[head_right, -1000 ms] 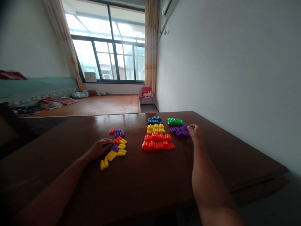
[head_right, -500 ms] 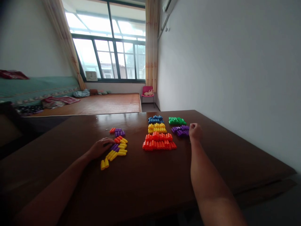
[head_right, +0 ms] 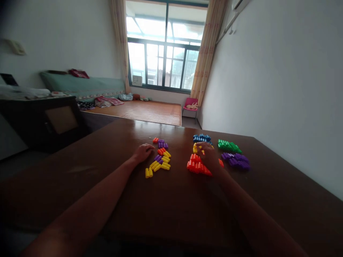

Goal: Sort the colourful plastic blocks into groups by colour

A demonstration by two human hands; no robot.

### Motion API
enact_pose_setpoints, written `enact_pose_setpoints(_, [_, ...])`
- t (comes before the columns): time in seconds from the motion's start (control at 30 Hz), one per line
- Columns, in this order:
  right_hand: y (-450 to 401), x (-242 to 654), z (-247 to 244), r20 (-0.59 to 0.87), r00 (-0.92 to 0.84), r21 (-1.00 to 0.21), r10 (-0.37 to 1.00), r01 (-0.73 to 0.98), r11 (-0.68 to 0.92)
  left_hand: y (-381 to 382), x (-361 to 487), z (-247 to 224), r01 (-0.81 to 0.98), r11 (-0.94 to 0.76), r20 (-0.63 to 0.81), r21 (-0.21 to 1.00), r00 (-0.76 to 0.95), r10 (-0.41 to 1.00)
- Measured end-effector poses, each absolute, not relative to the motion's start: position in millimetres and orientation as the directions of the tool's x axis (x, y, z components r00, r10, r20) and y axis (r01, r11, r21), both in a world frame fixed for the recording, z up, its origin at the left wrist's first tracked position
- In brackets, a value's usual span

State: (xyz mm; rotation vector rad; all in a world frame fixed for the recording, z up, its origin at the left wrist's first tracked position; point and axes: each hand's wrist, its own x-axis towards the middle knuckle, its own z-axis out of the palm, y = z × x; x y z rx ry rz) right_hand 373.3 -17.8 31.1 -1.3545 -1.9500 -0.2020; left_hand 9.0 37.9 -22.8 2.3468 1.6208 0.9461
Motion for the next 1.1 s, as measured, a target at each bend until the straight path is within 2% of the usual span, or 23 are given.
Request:
enact_pose_setpoints(0.07, [-9, 323, 32, 0.517, -0.408, -0.201, 0.753, 0.797, 0.569, 38, 9, -24, 0.795, -0.399, 0.408, 0.457, 0.211, 0.888])
enact_pose_setpoints(0.13, [8, 281, 31, 0.398, -0.502, -0.151, 0.768, 0.790, 0.594, 37, 8, -24, 0.789, -0.400, 0.399, 0.466, 0.216, 0.891])
enact_pose_setpoints(0.2, [30, 248, 28, 0.316, -0.473, -0.130, 0.822, 0.837, 0.532, 35, 8, -24, 0.779, -0.399, 0.393, 0.484, 0.215, 0.894])
enact_pose_setpoints(0.33, [72, 211, 22, 0.185, -0.277, -0.163, 0.943, 0.938, 0.307, 35, 7, -25, 0.768, -0.394, 0.392, 0.505, 0.203, 0.897])
enact_pose_setpoints(0.43, [89, 203, 14, 0.128, -0.206, -0.172, 0.970, 0.959, 0.227, 35, 8, -25, 0.773, -0.394, 0.388, 0.496, 0.209, 0.898])
enact_pose_setpoints(0.6, [89, 214, 7, 0.200, -0.198, -0.261, 0.960, 0.933, 0.247, 37, 9, -24, 0.789, -0.383, 0.379, 0.480, 0.206, 0.902])
enact_pose_setpoints(0.77, [72, 254, 20, 0.400, -0.244, -0.510, 0.883, 0.741, 0.436, 37, 6, -22, 0.781, -0.407, 0.387, 0.473, 0.231, 0.893])
enact_pose_setpoints(0.83, [61, 282, 30, 0.461, -0.220, -0.570, 0.860, 0.669, 0.477, 37, 4, -22, 0.775, -0.425, 0.399, 0.467, 0.244, 0.884])
enact_pose_setpoints(0.97, [40, 364, 47, 0.570, -0.041, -0.576, 0.820, 0.692, 0.435, 40, 1, -21, 0.772, -0.467, 0.413, 0.432, 0.291, 0.863])
enact_pose_setpoints(1.1, [16, 468, 40, 0.650, 0.294, -0.623, 0.700, 0.734, 0.270, 44, -2, -20, 0.767, -0.486, 0.412, 0.418, 0.317, 0.854])
